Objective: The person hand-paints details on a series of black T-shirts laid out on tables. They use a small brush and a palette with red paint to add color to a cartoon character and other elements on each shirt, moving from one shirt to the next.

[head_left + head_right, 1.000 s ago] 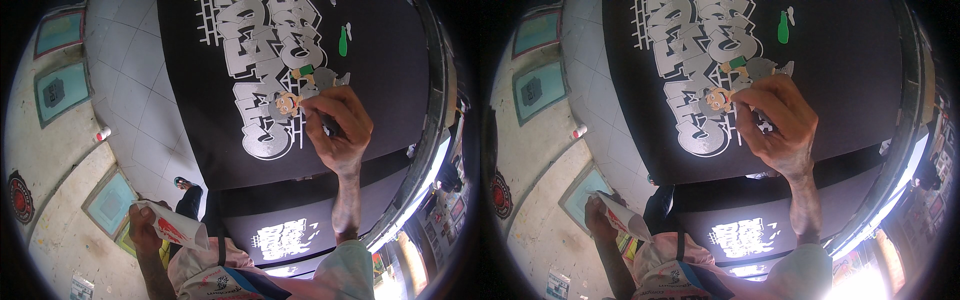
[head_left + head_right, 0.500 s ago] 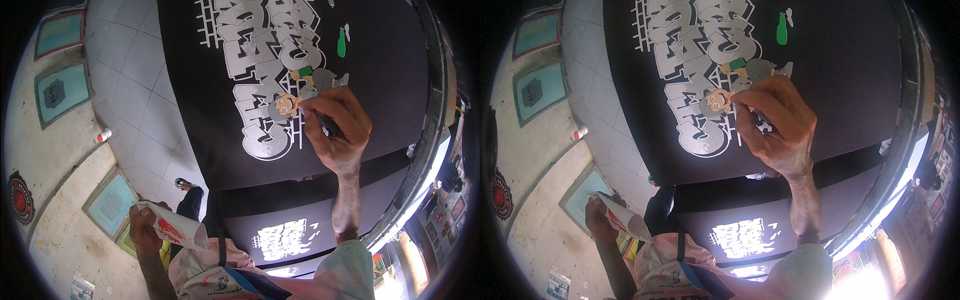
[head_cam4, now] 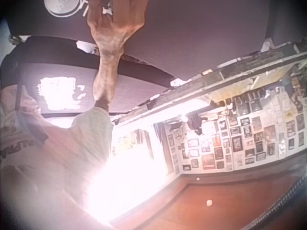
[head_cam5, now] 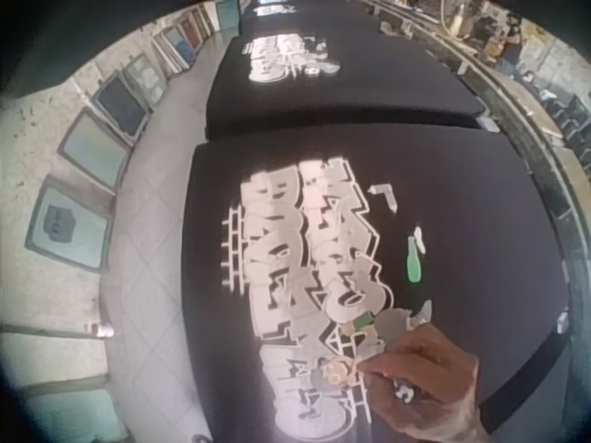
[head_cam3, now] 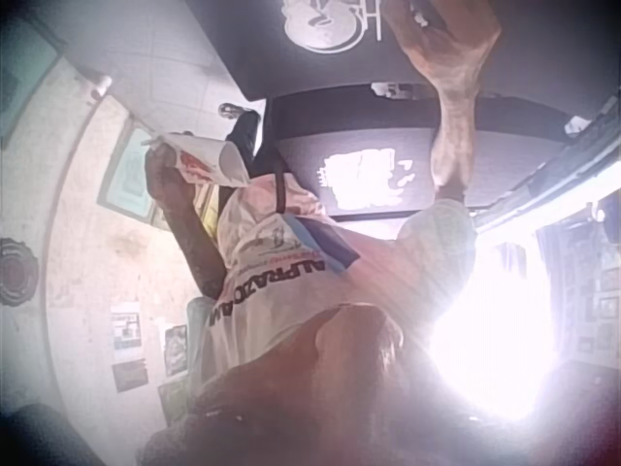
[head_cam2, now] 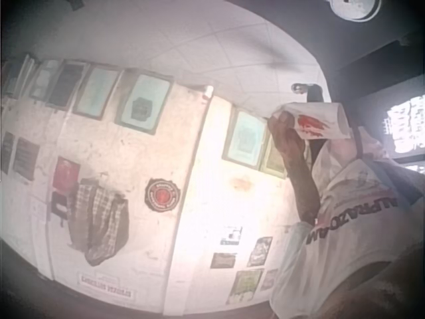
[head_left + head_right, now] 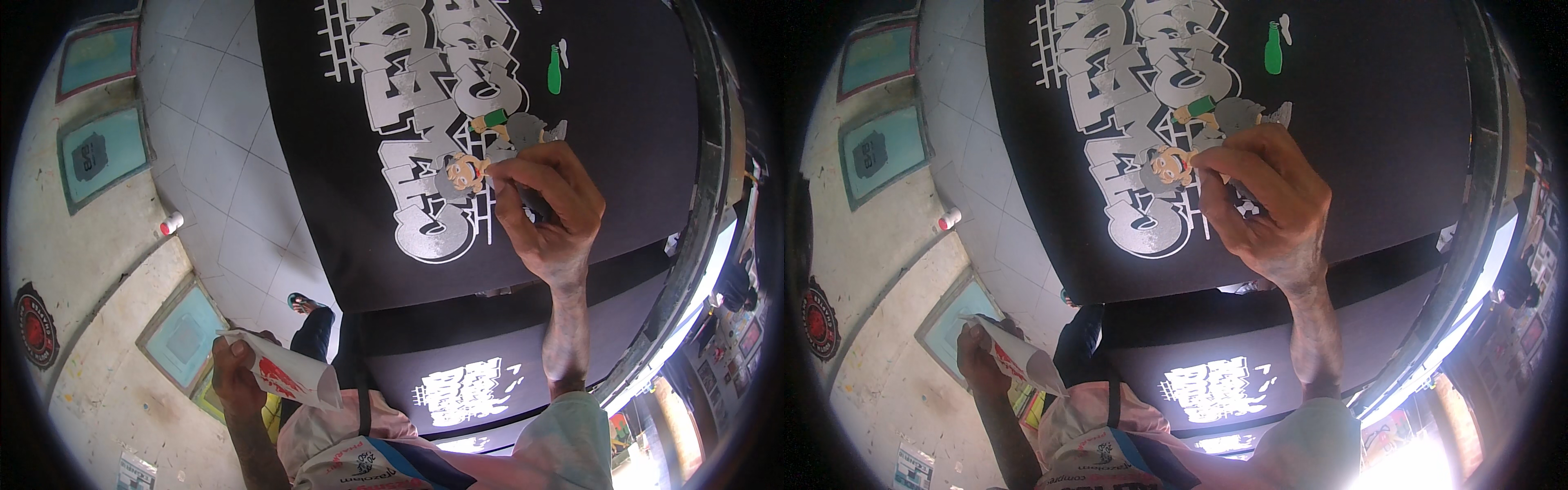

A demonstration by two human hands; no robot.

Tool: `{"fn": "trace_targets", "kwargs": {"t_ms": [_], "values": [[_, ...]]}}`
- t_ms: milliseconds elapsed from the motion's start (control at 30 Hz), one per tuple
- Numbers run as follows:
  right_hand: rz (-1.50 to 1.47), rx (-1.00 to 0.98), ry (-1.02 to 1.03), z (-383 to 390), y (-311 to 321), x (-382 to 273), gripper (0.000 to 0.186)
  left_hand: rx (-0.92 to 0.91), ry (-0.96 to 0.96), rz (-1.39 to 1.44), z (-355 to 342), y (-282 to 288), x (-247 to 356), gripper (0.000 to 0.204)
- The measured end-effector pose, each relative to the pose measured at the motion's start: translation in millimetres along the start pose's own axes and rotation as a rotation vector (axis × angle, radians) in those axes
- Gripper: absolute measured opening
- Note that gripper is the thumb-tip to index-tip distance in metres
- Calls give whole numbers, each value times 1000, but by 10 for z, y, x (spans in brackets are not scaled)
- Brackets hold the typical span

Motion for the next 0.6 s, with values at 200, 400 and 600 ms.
{"fn": "trace_targets", "kwargs": {"t_ms": [200,400,600], "values": [[9,1,4,-4,11,0,17,30,-15,-2,14,-7,-7,28],[14,10,-4,-14,10,-15,19,-26,-17,14,-6,-14,-2,29],[-47,15,-35,-45,4,-36,20,-33,33,62,-19,79,-18,31]]}}
Point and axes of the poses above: each hand's wrist, its own z-axis away from the middle knuckle, its own y-axis out of the back of the hand, x = y × z, the point moved 7 cm from there along -z, towards the middle knuckle
